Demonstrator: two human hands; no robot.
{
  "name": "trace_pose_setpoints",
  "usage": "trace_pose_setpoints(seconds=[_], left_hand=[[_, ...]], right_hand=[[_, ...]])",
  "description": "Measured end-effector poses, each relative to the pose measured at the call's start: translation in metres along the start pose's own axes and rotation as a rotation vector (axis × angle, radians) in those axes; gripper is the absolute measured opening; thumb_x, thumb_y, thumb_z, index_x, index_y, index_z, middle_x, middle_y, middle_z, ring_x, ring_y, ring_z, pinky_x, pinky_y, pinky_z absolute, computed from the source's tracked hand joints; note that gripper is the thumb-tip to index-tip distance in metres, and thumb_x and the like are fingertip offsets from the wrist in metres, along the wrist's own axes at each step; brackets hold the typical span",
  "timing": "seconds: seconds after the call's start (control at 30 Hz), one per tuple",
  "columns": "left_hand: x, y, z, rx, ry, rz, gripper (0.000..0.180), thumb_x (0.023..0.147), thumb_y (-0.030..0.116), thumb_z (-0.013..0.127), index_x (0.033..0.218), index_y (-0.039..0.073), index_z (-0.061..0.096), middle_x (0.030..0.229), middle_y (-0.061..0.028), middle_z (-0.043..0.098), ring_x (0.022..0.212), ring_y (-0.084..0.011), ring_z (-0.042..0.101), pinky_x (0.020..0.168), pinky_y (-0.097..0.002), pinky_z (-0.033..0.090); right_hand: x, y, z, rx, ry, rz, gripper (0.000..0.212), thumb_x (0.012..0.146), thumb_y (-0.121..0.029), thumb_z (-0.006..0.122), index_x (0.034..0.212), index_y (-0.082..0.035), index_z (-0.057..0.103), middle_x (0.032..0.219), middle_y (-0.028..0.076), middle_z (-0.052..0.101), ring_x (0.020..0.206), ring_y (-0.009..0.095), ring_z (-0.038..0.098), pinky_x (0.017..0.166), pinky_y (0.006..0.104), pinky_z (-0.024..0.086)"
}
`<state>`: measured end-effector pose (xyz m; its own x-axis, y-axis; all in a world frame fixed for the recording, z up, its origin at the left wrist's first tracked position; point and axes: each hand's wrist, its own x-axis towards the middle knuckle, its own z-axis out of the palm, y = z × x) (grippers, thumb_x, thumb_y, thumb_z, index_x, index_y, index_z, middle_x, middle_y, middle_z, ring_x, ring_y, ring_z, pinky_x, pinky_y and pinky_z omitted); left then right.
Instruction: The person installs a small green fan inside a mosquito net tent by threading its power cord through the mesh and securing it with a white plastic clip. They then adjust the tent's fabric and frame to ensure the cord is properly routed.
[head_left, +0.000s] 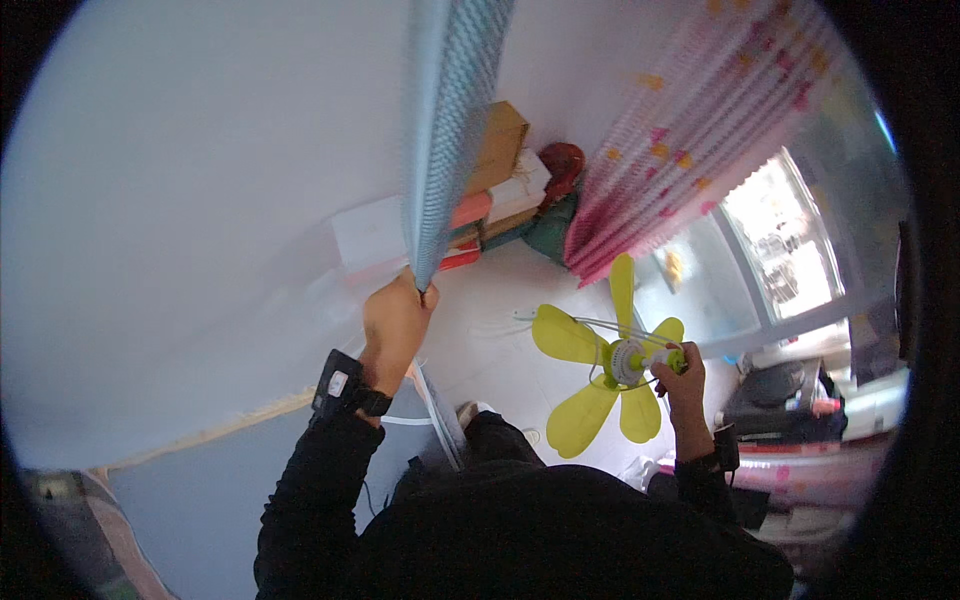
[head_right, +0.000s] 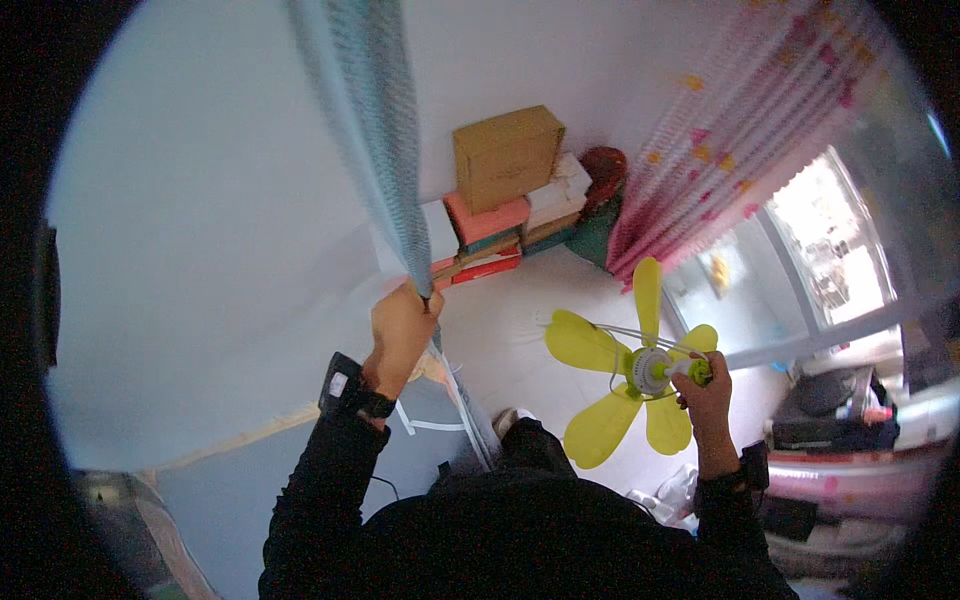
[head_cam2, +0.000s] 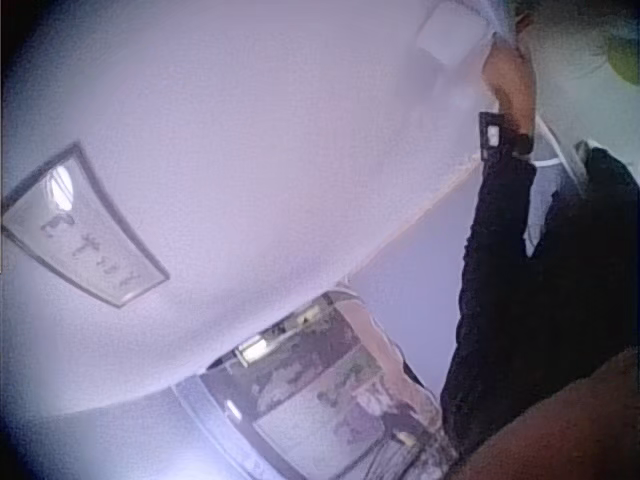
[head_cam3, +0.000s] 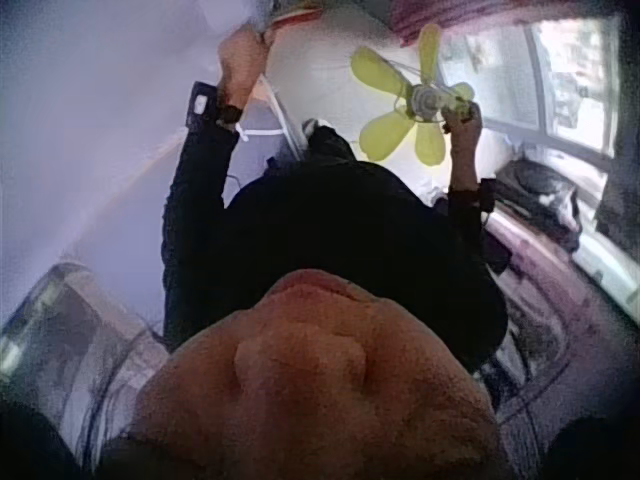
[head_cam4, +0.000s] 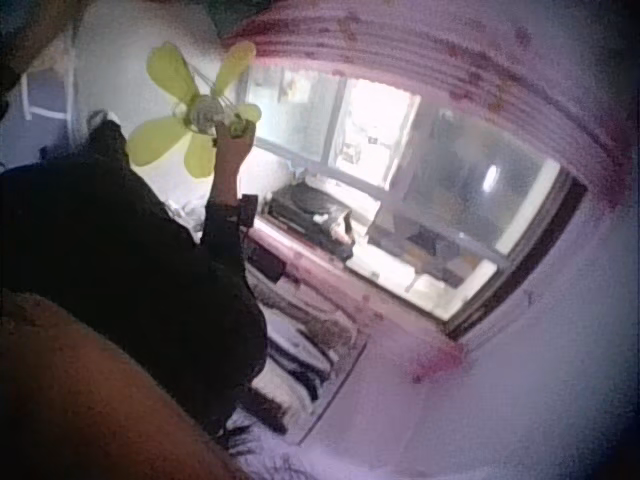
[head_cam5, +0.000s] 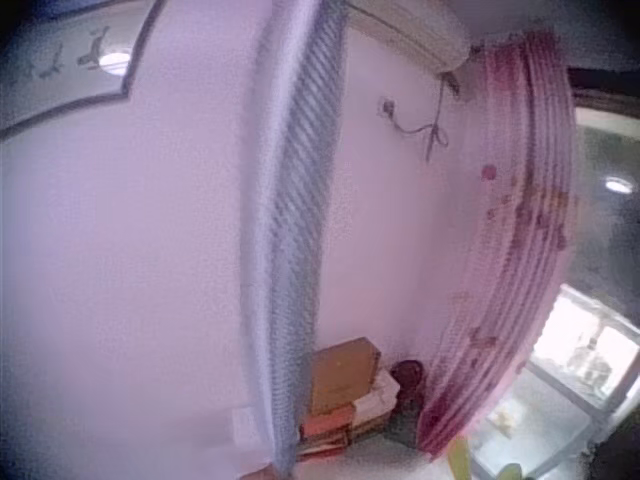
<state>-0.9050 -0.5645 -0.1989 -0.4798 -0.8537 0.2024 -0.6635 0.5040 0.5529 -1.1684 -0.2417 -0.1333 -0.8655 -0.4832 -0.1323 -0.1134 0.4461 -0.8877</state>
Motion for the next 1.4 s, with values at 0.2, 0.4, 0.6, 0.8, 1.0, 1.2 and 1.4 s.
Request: trace_pose_setpoints(seconds=[0.2,0.4,0.6,0.8,1.0,1.2,1.4], left_hand=[[0.006,0.002,0.011,0.15,-0.007,-0.168,0.027,0.086,0.032,0.058,0.089,0.005,0.061,0.074,-0.0191,0.063,0.067,-0.0386,0.062,0.058,-0.045,0.049],[0.008,-0.015,0.018,-0.282,0.238,-0.264,0.021,0.094,0.021,0.056,0.085,0.001,0.055,0.06,-0.0028,0.048,0.056,-0.0142,0.047,0.053,-0.0319,0.042],[0.01,0.025,0.016,0.058,0.231,-0.363,0.029,0.095,0.023,0.051,0.079,0.0,0.053,0.059,-0.0031,0.047,0.057,-0.0113,0.043,0.052,-0.0309,0.038],[0.022,0.065,0.021,0.028,0.23,-0.539,0.036,0.092,0.031,0.054,0.08,-0.003,0.059,0.06,-0.0123,0.053,0.058,-0.0174,0.051,0.056,-0.0367,0.043],[0.032,0.081,0.029,0.238,0.25,-0.432,0.04,0.094,0.038,0.052,0.088,-0.001,0.058,0.063,-0.0121,0.056,0.061,-0.0199,0.055,0.058,-0.0366,0.044],[-0.012,0.136,0.028,0.256,0.528,-0.67,0.029,0.089,0.029,0.063,0.104,0.005,0.055,0.077,-0.0097,0.064,0.063,-0.0276,0.061,0.056,-0.0366,0.047],[-0.121,0.156,0.067,0.35,0.534,-0.689,0.034,0.092,0.032,0.058,0.103,0.001,0.059,0.065,-0.0086,0.055,0.06,-0.0148,0.053,0.057,-0.0322,0.044]], right_hand=[[0.152,0.076,0.012,-0.18,-0.287,-0.087,0.036,0.07,-0.005,0.071,0.1,-0.005,0.051,0.08,0.006,0.056,0.06,0.011,0.054,0.052,0.0253,0.047],[0.245,0.168,0.046,-0.274,-0.48,-0.249,0.039,0.066,-0.006,0.072,0.099,-0.003,0.051,0.087,0.009,0.059,0.079,0.017,0.057,0.073,0.0319,0.05],[0.282,0.198,0.064,-0.202,-0.653,-0.121,0.04,0.068,-0.004,0.072,0.102,-0.001,0.051,0.094,0.011,0.061,0.085,0.017,0.059,0.078,0.0318,0.05],[0.298,0.19,0.073,-0.208,-0.808,-0.182,0.042,0.067,-0.005,0.073,0.103,-0.002,0.052,0.094,0.01,0.06,0.087,0.017,0.059,0.08,0.0316,0.049],[0.308,0.185,0.086,-0.274,-0.956,-0.296,0.042,0.065,-0.006,0.074,0.101,-0.001,0.052,0.094,0.011,0.06,0.088,0.02,0.059,0.08,0.0316,0.048],[0.329,0.193,0.096,-0.3,-1.034,-0.579,0.039,0.07,-0.002,0.072,0.102,-0.003,0.051,0.086,0.007,0.058,0.068,0.013,0.055,0.059,0.0268,0.045],[0.337,0.224,0.096,-0.326,-1.039,-0.591,0.043,0.067,-0.005,0.076,0.103,-0.002,0.051,0.097,0.009,0.058,0.089,0.018,0.056,0.081,0.0308,0.046]])
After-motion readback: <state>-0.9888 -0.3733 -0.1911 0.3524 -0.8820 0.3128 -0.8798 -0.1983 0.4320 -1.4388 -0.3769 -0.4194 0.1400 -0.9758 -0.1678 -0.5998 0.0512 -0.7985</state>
